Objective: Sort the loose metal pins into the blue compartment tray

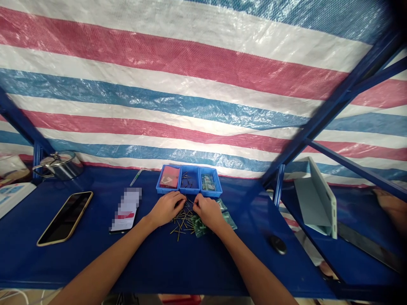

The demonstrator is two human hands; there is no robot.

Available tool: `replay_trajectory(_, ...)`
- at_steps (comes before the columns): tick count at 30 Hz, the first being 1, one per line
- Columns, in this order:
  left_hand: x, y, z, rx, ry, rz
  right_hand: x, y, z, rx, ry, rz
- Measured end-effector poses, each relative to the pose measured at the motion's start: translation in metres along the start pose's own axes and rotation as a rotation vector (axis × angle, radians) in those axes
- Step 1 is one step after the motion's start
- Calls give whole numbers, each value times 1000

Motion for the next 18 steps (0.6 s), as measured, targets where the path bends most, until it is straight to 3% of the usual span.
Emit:
replay_trajectory(7,-2,0,2,4,0,1,1,1,1,-59,-16,-40)
replay_trajectory(18,1,1,0,4,-13,-7,-1,2,14,-381,-517,-5)
Point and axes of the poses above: each hand's wrist, its own y-axis away from the middle knuckle, its own z-axis out of the back of the hand, x = y × z, the point moved 2 cm from there along -y, towards the middle knuckle, and after that the axes turned 5 degrees about -x, right-handed, at the moved point
